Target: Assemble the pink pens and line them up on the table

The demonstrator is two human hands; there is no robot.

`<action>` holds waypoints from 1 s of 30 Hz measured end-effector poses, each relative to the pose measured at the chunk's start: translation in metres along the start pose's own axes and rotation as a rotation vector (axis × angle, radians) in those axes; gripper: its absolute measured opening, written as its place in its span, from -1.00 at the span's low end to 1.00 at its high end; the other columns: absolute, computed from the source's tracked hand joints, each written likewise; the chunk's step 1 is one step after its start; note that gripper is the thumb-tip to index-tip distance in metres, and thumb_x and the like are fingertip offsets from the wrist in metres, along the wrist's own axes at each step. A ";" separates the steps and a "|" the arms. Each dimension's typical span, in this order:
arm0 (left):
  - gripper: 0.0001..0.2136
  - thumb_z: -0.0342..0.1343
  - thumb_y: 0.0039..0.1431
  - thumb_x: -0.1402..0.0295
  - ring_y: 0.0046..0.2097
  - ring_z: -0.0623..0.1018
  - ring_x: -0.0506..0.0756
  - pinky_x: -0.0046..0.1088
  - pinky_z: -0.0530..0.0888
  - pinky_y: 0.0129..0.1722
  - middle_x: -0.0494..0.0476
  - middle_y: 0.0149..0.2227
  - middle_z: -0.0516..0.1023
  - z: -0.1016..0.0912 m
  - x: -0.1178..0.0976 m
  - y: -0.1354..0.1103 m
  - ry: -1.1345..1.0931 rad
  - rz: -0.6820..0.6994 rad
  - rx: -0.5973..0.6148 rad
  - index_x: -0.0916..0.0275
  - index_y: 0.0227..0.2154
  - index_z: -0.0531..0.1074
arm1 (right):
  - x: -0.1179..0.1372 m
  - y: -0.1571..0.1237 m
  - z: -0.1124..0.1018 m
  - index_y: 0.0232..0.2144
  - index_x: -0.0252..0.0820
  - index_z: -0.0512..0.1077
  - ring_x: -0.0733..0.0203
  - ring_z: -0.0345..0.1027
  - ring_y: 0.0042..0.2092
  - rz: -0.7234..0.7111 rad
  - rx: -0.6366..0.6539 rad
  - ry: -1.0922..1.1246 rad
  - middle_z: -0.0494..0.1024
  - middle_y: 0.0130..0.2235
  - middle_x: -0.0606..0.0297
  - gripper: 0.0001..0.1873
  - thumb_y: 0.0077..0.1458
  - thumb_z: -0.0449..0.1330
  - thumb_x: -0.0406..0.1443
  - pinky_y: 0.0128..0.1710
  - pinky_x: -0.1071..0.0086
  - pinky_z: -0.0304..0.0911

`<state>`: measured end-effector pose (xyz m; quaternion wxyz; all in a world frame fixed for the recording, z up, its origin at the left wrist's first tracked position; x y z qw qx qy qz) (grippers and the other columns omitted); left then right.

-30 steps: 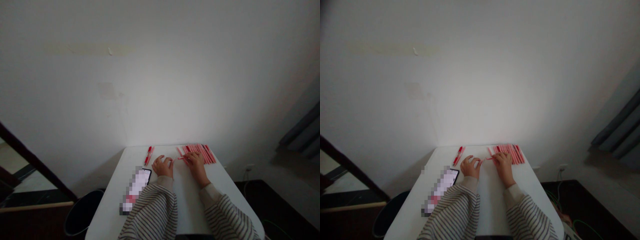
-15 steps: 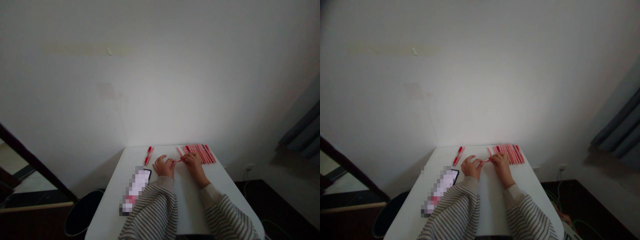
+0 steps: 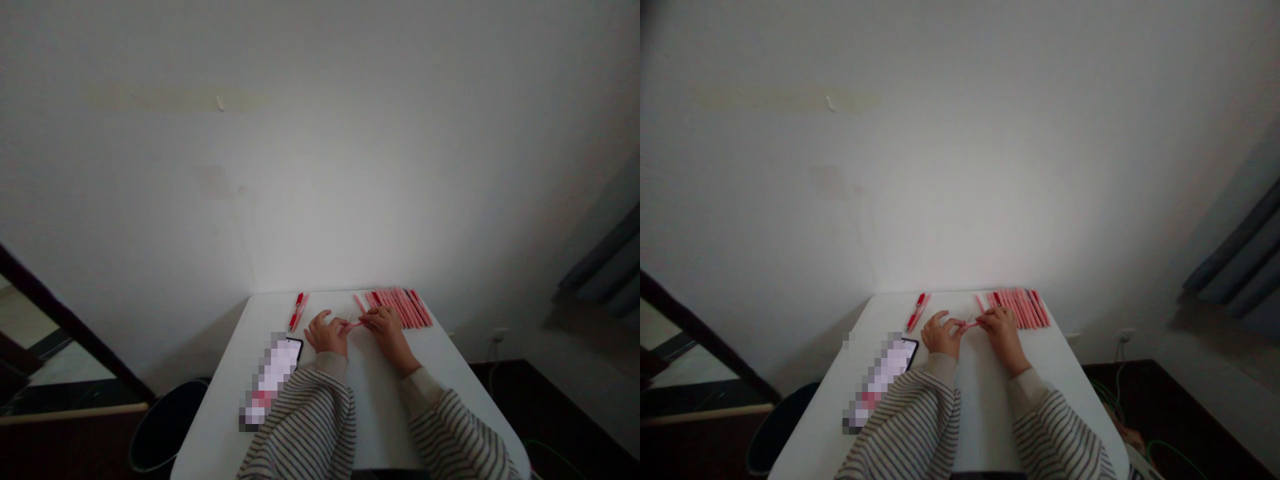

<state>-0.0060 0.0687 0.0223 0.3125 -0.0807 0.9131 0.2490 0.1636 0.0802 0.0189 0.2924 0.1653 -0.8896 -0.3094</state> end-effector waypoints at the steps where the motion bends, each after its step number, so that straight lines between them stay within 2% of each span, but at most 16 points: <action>1: -0.94 0.28 -0.10 0.21 0.07 0.32 0.18 -0.08 0.20 0.10 -0.03 0.00 0.44 0.000 0.000 0.000 0.000 0.001 0.000 -0.05 -0.48 0.56 | 0.000 0.000 0.000 -0.26 0.01 0.56 0.07 0.23 -0.10 0.005 -0.001 -0.002 0.52 -0.22 0.22 -0.83 0.13 0.16 -0.26 -0.11 0.17 0.16; 10: -0.91 0.26 -0.06 0.22 0.09 0.31 0.18 -0.09 0.17 0.12 -0.01 0.02 0.42 -0.001 0.002 0.002 0.039 -0.040 0.040 -0.02 -0.42 0.55 | -0.007 -0.001 0.001 -0.21 -0.01 0.54 0.08 0.24 -0.12 0.024 0.004 -0.013 0.52 -0.26 0.23 -0.81 0.14 0.16 -0.25 -0.13 0.21 0.15; 20: -0.94 0.22 -0.02 0.22 0.13 0.24 0.18 -0.02 0.08 0.16 -0.06 0.07 0.38 -0.006 -0.003 0.001 0.165 -0.063 0.182 -0.04 -0.44 0.55 | -0.008 0.001 -0.006 -0.24 -0.09 0.53 0.05 0.27 -0.13 0.083 -0.102 0.129 0.53 -0.26 0.16 -0.75 0.16 0.09 -0.16 -0.11 0.13 0.21; 25: -0.94 0.22 -0.02 0.20 0.13 0.23 0.18 0.00 0.07 0.15 -0.06 0.06 0.39 -0.009 -0.004 0.000 0.190 -0.054 0.188 -0.04 -0.44 0.55 | -0.015 -0.002 -0.008 -0.25 -0.16 0.51 0.06 0.32 -0.16 0.199 -0.207 0.276 0.48 -0.22 0.08 -0.64 0.14 0.07 -0.06 -0.12 0.12 0.27; 30: -0.91 0.17 0.02 0.18 0.11 0.24 0.18 0.03 0.06 0.15 -0.02 0.05 0.39 -0.008 -0.003 0.001 0.192 -0.047 0.160 -0.02 -0.43 0.55 | -0.016 -0.001 -0.009 -0.28 -0.19 0.50 0.07 0.34 -0.18 0.221 -0.224 0.327 0.48 -0.26 0.09 -0.60 0.10 0.10 -0.01 -0.12 0.12 0.28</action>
Point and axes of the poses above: each hand's wrist, its own y-axis towards the middle knuckle, its own z-axis out of the palm, x = y × z, the point moved 5 cm from there along y, towards the middle knuckle
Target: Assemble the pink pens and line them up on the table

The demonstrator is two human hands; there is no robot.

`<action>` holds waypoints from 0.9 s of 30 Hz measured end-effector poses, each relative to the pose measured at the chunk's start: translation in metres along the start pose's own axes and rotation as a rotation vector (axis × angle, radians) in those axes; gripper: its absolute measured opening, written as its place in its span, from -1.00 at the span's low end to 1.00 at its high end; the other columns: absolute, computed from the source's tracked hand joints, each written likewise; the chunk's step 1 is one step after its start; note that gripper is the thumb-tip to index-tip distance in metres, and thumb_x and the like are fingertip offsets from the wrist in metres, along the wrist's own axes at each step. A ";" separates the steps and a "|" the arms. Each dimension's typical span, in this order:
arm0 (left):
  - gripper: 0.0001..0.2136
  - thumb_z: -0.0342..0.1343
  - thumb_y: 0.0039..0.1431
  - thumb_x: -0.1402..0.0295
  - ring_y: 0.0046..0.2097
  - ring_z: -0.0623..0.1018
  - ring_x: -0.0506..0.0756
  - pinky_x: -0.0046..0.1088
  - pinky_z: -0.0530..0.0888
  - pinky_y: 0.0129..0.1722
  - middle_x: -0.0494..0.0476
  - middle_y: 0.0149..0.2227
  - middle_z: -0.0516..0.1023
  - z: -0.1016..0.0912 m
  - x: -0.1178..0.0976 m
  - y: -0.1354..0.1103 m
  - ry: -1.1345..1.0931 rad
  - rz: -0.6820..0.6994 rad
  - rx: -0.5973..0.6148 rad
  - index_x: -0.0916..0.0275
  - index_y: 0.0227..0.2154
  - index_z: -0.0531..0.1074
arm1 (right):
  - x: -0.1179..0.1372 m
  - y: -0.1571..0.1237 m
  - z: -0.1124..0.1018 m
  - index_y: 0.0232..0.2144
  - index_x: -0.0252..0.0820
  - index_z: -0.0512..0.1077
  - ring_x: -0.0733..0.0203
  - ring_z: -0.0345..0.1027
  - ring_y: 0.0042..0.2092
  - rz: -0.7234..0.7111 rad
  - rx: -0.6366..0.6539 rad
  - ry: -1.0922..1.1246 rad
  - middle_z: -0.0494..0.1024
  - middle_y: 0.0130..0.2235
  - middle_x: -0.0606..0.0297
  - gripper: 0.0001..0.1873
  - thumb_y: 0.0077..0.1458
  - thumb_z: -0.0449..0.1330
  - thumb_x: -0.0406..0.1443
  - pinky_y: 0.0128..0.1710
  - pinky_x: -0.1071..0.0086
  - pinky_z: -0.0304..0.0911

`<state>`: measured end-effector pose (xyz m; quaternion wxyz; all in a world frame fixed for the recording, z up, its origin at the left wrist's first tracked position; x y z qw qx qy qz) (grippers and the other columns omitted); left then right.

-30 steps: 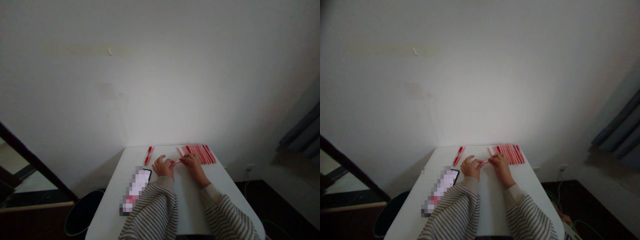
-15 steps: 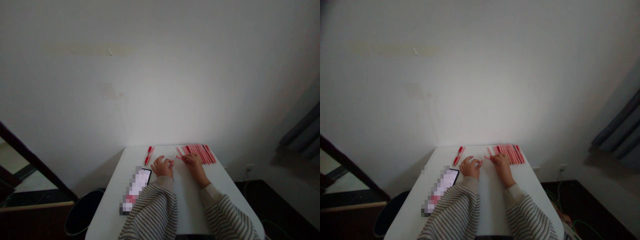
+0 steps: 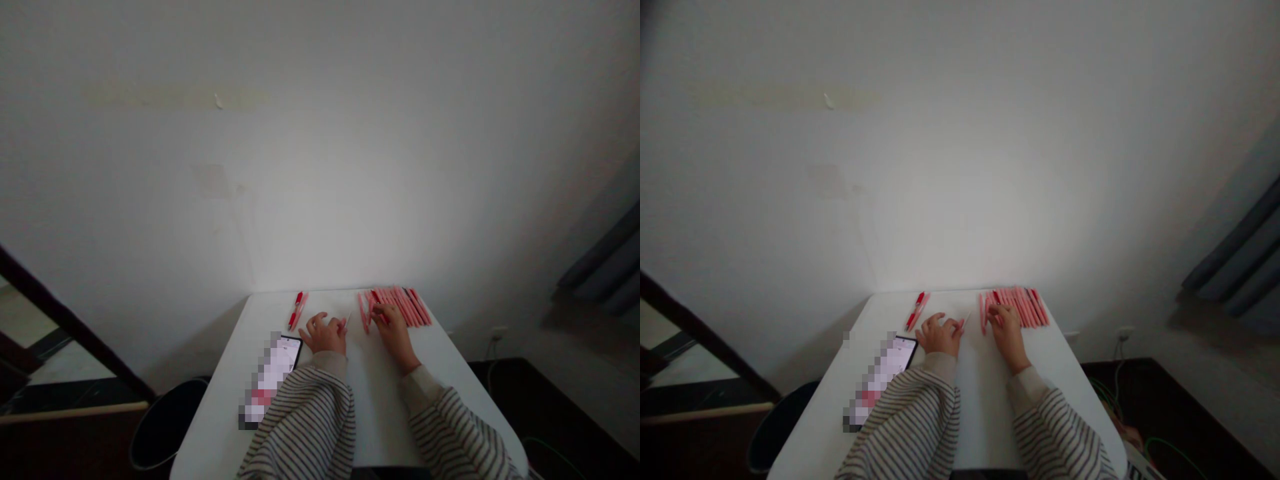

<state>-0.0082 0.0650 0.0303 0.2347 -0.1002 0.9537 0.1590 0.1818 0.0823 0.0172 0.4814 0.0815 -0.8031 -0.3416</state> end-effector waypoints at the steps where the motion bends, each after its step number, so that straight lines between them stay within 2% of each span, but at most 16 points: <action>1: -0.90 0.17 0.02 0.18 0.11 0.24 0.19 0.04 0.05 0.15 -0.02 0.05 0.39 0.000 0.000 0.000 0.001 0.000 -0.004 -0.02 -0.43 0.55 | 0.001 0.000 0.000 -0.28 -0.19 0.49 0.07 0.34 -0.19 -0.005 0.003 -0.001 0.48 -0.26 0.10 -0.61 0.10 0.10 -0.01 -0.13 0.12 0.28; 6: -0.92 0.18 0.01 0.19 0.11 0.25 0.18 0.03 0.04 0.16 -0.03 0.05 0.39 0.001 0.000 0.000 0.011 -0.003 -0.003 -0.04 -0.42 0.54 | 0.003 0.000 0.003 -0.29 -0.16 0.49 0.09 0.34 -0.19 -0.045 0.043 -0.006 0.47 -0.25 0.12 -0.68 0.09 0.13 -0.06 -0.16 0.14 0.30; 13: -0.93 0.19 0.01 0.19 0.13 0.24 0.19 0.04 0.04 0.17 -0.04 0.06 0.38 0.001 0.000 0.001 0.028 -0.004 0.019 -0.07 -0.42 0.55 | -0.002 -0.003 0.012 -0.28 -0.11 0.49 0.07 0.32 -0.14 -0.083 0.142 -0.084 0.47 -0.23 0.15 -0.76 0.09 0.14 -0.13 -0.10 0.11 0.27; 22: -0.90 0.16 0.03 0.16 0.11 0.26 0.18 0.05 0.03 0.17 -0.03 0.05 0.39 0.000 0.000 0.000 0.038 0.000 -0.009 -0.05 -0.41 0.55 | 0.002 -0.005 0.010 -0.29 -0.08 0.49 0.06 0.27 -0.10 -0.110 0.179 -0.230 0.47 -0.22 0.18 -0.84 0.06 0.17 -0.22 -0.03 0.10 0.18; 27: -0.89 0.20 0.00 0.20 0.11 0.26 0.17 0.04 0.03 0.18 -0.04 0.06 0.38 0.002 0.000 0.001 0.030 0.009 0.008 -0.09 -0.36 0.54 | 0.002 -0.003 0.007 -0.27 -0.11 0.49 0.07 0.28 -0.12 -0.118 0.136 -0.188 0.46 -0.22 0.15 -0.80 0.09 0.14 -0.19 -0.08 0.13 0.23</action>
Point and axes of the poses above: each hand's wrist, its own y-axis towards the middle knuckle, its own z-axis out of the palm, x = y × z, the point moved 5 cm from there along y, towards the middle knuckle
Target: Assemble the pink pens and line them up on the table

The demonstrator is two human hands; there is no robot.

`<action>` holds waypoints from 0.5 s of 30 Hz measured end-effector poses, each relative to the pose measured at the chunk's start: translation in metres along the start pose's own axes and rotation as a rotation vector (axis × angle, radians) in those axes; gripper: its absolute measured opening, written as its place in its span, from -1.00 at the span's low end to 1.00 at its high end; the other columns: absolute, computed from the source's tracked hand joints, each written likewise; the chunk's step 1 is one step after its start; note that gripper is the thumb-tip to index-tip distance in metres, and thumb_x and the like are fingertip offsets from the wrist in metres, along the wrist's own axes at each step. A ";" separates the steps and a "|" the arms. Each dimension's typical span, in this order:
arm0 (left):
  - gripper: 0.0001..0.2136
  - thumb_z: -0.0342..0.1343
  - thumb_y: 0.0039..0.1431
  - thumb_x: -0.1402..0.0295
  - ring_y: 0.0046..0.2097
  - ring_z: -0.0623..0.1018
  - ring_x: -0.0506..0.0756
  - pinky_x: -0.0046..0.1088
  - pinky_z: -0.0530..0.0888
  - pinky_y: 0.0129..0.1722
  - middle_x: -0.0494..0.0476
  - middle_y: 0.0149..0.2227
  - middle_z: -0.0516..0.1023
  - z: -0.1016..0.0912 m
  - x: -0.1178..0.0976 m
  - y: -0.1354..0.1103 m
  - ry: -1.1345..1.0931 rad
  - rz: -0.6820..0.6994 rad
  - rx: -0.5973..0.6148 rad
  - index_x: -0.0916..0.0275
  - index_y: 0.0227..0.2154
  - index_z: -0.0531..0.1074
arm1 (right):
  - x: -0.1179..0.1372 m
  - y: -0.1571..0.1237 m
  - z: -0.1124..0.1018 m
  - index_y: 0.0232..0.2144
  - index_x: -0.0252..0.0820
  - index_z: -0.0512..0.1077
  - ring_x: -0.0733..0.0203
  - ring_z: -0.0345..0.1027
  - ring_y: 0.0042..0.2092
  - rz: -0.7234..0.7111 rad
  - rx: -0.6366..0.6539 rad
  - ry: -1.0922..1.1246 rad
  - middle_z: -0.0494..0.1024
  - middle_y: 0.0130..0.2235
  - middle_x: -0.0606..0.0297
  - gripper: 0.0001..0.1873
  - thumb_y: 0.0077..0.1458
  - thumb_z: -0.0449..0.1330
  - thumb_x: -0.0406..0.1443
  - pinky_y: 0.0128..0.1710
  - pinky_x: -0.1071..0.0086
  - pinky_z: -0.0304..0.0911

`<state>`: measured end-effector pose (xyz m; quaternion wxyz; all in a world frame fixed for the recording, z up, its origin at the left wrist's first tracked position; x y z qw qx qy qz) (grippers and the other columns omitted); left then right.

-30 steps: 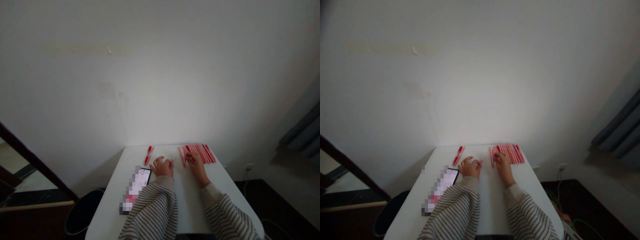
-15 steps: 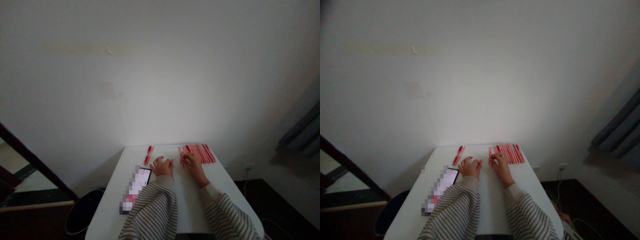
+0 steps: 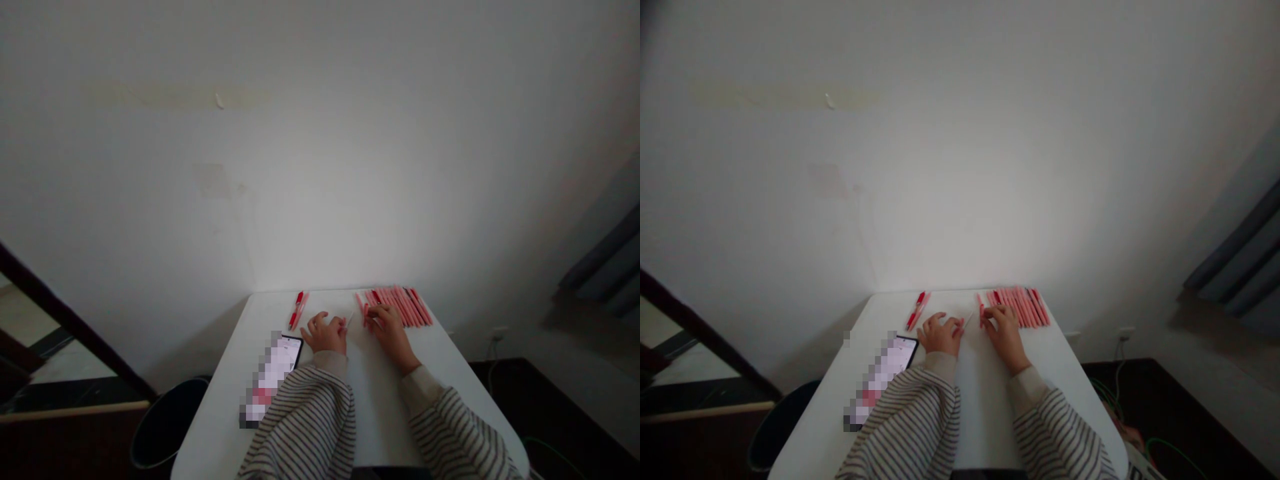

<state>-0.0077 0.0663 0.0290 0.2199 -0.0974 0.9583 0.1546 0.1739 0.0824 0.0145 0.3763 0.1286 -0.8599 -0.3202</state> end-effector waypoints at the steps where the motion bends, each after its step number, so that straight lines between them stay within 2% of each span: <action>1: -0.89 0.20 0.00 0.21 0.11 0.26 0.17 0.04 0.02 0.18 -0.04 0.06 0.38 0.001 0.000 0.000 -0.002 0.003 0.006 -0.11 -0.36 0.54 | 0.000 0.000 0.000 -0.27 -0.11 0.49 0.07 0.28 -0.13 0.002 -0.009 0.006 0.46 -0.23 0.15 -0.80 0.09 0.13 -0.19 -0.09 0.13 0.23; 9: -0.87 0.22 -0.03 0.20 0.11 0.25 0.18 0.05 0.01 0.19 -0.03 0.07 0.38 0.001 -0.001 0.000 0.022 0.004 0.014 -0.11 -0.36 0.55 | 0.001 0.000 -0.003 -0.21 -0.11 0.48 0.07 0.30 -0.13 0.008 -0.061 0.050 0.46 -0.22 0.12 -0.72 0.11 0.12 -0.11 -0.10 0.11 0.26; 15: -0.90 0.16 0.03 0.19 0.12 0.24 0.18 0.13 -0.05 0.20 -0.01 0.07 0.39 0.001 -0.002 -0.001 0.011 0.038 0.008 -0.09 -0.39 0.56 | 0.002 0.001 -0.005 -0.22 -0.12 0.49 0.05 0.31 -0.13 0.014 -0.058 0.046 0.47 -0.22 0.12 -0.69 0.12 0.12 -0.08 -0.10 0.11 0.25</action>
Point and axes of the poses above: each hand's wrist, its own y-axis towards the middle knuckle, its own z-axis out of the palm, x = y × z, the point moved 5 cm from there along y, towards the middle knuckle
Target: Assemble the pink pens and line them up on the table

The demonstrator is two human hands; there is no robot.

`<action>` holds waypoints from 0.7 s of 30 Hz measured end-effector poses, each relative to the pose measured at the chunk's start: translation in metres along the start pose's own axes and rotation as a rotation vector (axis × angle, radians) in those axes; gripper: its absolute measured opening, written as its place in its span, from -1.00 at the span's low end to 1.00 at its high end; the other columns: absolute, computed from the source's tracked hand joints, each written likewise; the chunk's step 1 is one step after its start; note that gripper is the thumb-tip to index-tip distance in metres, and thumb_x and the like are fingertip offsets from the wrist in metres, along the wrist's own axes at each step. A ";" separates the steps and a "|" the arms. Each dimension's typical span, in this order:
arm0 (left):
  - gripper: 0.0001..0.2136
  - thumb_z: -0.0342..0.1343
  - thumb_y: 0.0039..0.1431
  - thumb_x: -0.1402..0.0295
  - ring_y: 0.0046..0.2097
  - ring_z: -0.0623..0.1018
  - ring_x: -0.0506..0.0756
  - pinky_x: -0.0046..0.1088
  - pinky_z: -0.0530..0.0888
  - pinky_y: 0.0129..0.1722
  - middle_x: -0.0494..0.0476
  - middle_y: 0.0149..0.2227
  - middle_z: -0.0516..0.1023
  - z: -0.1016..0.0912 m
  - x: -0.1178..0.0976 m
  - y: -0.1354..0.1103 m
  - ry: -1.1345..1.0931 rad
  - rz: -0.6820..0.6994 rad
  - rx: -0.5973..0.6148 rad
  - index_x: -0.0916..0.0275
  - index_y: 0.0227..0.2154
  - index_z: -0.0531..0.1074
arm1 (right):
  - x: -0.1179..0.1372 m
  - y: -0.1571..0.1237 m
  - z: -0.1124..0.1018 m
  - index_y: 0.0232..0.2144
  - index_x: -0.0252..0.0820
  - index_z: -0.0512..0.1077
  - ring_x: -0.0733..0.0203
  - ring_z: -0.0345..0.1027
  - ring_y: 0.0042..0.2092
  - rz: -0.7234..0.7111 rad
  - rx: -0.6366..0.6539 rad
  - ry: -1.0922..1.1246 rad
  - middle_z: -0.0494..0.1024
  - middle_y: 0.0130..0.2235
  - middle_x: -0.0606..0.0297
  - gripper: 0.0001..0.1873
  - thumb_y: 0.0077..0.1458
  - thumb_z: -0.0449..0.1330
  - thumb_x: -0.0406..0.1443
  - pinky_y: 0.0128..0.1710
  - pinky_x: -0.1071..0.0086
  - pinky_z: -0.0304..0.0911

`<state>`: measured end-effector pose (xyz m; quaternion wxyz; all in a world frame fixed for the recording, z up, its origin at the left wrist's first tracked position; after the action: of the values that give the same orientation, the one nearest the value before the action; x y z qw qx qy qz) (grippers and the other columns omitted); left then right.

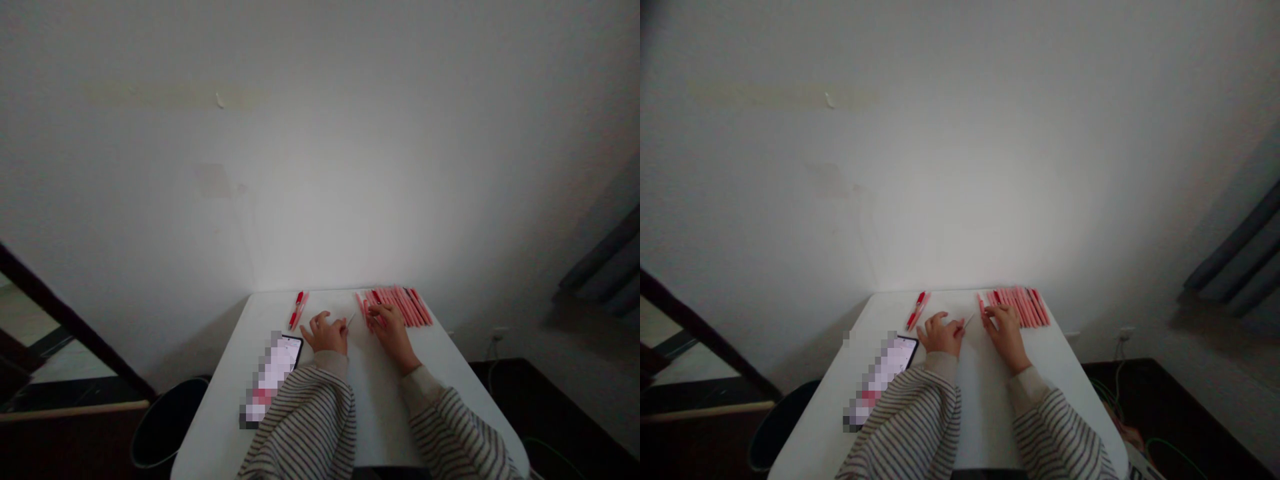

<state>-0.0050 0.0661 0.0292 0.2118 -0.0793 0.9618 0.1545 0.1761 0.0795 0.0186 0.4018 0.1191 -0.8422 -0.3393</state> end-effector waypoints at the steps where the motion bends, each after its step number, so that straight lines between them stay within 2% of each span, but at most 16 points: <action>1: -0.90 0.15 0.04 0.19 0.11 0.24 0.18 0.15 -0.06 0.20 -0.01 0.06 0.39 0.000 0.000 0.000 0.000 0.005 -0.005 -0.09 -0.39 0.57 | 0.000 0.000 0.000 -0.22 -0.12 0.49 0.05 0.31 -0.13 0.000 0.002 -0.002 0.47 -0.22 0.12 -0.69 0.12 0.12 -0.08 -0.10 0.11 0.25; 13: -0.91 0.19 0.00 0.23 0.14 0.24 0.20 0.19 -0.11 0.20 -0.04 0.09 0.40 -0.004 -0.003 0.001 0.038 0.016 0.010 -0.06 -0.40 0.57 | -0.002 0.001 -0.002 -0.22 -0.14 0.49 0.03 0.30 -0.11 0.019 -0.001 0.016 0.47 -0.21 0.10 -0.68 0.11 0.12 -0.07 -0.09 0.07 0.26; 18: -0.85 0.08 0.09 0.28 0.14 0.25 0.19 0.18 -0.11 0.22 -0.05 0.07 0.42 -0.002 -0.003 0.002 0.026 0.029 -0.025 -0.02 -0.43 0.57 | -0.002 0.001 -0.003 -0.22 -0.11 0.49 0.04 0.30 -0.11 0.018 -0.017 0.032 0.47 -0.21 0.10 -0.68 0.11 0.12 -0.07 -0.09 0.07 0.26; 21: -0.85 0.09 0.07 0.31 0.14 0.25 0.18 0.16 -0.11 0.23 -0.04 0.07 0.43 0.001 -0.003 0.003 0.016 0.040 -0.046 0.01 -0.45 0.57 | -0.004 0.000 -0.003 -0.21 -0.11 0.49 0.04 0.30 -0.11 0.028 -0.023 0.035 0.47 -0.21 0.11 -0.68 0.11 0.12 -0.06 -0.08 0.08 0.26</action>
<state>-0.0025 0.0701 0.0303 0.1990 -0.0661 0.9610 0.1801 0.1803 0.0801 0.0177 0.4225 0.1085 -0.8327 -0.3412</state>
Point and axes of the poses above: each hand's wrist, its own y-axis towards the middle knuckle, its own z-axis out of the palm, x = y × z, the point moved 5 cm from there along y, towards the middle knuckle
